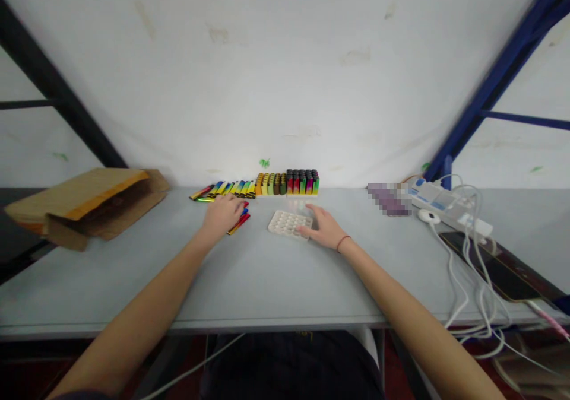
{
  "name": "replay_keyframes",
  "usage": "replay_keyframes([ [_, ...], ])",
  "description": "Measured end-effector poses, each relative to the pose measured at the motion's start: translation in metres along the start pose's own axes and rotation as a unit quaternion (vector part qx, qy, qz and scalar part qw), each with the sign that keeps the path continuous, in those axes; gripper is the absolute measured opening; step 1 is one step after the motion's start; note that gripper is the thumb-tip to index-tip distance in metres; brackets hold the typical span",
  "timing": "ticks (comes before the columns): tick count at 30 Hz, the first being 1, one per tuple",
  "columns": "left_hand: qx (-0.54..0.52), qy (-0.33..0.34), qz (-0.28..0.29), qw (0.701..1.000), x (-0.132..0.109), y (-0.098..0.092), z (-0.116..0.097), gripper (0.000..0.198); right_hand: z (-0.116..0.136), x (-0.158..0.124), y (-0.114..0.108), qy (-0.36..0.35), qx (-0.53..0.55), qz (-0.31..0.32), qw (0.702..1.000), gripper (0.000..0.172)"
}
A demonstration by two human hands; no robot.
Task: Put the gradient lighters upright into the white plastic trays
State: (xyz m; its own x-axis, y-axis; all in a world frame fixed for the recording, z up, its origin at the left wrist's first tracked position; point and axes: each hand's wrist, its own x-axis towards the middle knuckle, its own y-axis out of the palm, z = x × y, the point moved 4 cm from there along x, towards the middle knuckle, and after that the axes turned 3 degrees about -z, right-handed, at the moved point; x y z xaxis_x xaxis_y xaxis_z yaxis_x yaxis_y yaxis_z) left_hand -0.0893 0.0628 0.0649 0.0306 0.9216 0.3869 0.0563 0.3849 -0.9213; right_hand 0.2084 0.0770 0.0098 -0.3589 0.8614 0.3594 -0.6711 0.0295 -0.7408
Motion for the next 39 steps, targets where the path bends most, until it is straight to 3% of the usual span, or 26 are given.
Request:
replay_keyframes([
  [4, 0.036, -0.12, 0.022, 0.992, 0.007, 0.003, 0.045, 0.04, 0.009, -0.02, -0.005, -0.057, -0.037, 0.061, 0.996, 0.064],
  [6, 0.026, -0.167, 0.066, 0.983, 0.008, 0.008, 0.06, 0.042, 0.011, -0.02, -0.007, -0.059, -0.039, 0.073, 0.995, 0.06],
  [9, -0.003, -0.18, 0.119, 0.976, 0.01, 0.014, 0.067, 0.042, 0.012, -0.017, -0.01, -0.058, -0.04, 0.083, 0.994, 0.057],
  [13, -0.014, -0.18, 0.116, 0.977, 0.011, 0.015, 0.066, 0.036, 0.012, -0.017, -0.01, -0.057, -0.046, 0.084, 0.994, 0.059],
  [16, -0.028, -0.163, 0.077, 0.983, 0.012, 0.012, 0.061, 0.035, 0.01, -0.017, -0.009, -0.053, -0.043, 0.085, 0.994, 0.06],
  [20, -0.137, -0.105, -0.063, 0.983, 0.016, 0.0, 0.046, 0.033, 0.007, -0.018, -0.01, -0.029, -0.031, 0.075, 0.996, 0.07],
  [23, -0.329, -0.099, -0.081, 0.936, 0.017, 0.0, 0.025, 0.028, 0.003, -0.018, -0.01, -0.012, -0.029, 0.067, 0.997, 0.078],
  [27, -0.55, -0.114, 0.025, 0.827, 0.009, 0.016, -0.015, 0.025, 0.0, -0.018, -0.009, -0.015, -0.028, 0.057, 0.998, 0.081],
  [29, -0.576, -0.119, 0.06, 0.806, 0.002, 0.021, -0.03, 0.028, -0.001, -0.018, -0.008, -0.016, -0.029, 0.054, 0.998, 0.081],
  [31, -0.553, -0.1, 0.054, 0.825, -0.005, 0.02, -0.039, 0.032, -0.002, -0.018, -0.008, -0.013, -0.025, 0.052, 0.998, 0.083],
  [36, -0.423, -0.032, 0.002, 0.906, -0.015, 0.005, -0.047, 0.034, -0.004, -0.018, -0.008, -0.013, -0.012, 0.049, 0.999, 0.081],
  [39, -0.37, -0.021, 0.007, 0.929, -0.015, 0.003, -0.047, 0.03, -0.004, -0.018, -0.007, -0.014, -0.009, 0.051, 0.999, 0.081],
])
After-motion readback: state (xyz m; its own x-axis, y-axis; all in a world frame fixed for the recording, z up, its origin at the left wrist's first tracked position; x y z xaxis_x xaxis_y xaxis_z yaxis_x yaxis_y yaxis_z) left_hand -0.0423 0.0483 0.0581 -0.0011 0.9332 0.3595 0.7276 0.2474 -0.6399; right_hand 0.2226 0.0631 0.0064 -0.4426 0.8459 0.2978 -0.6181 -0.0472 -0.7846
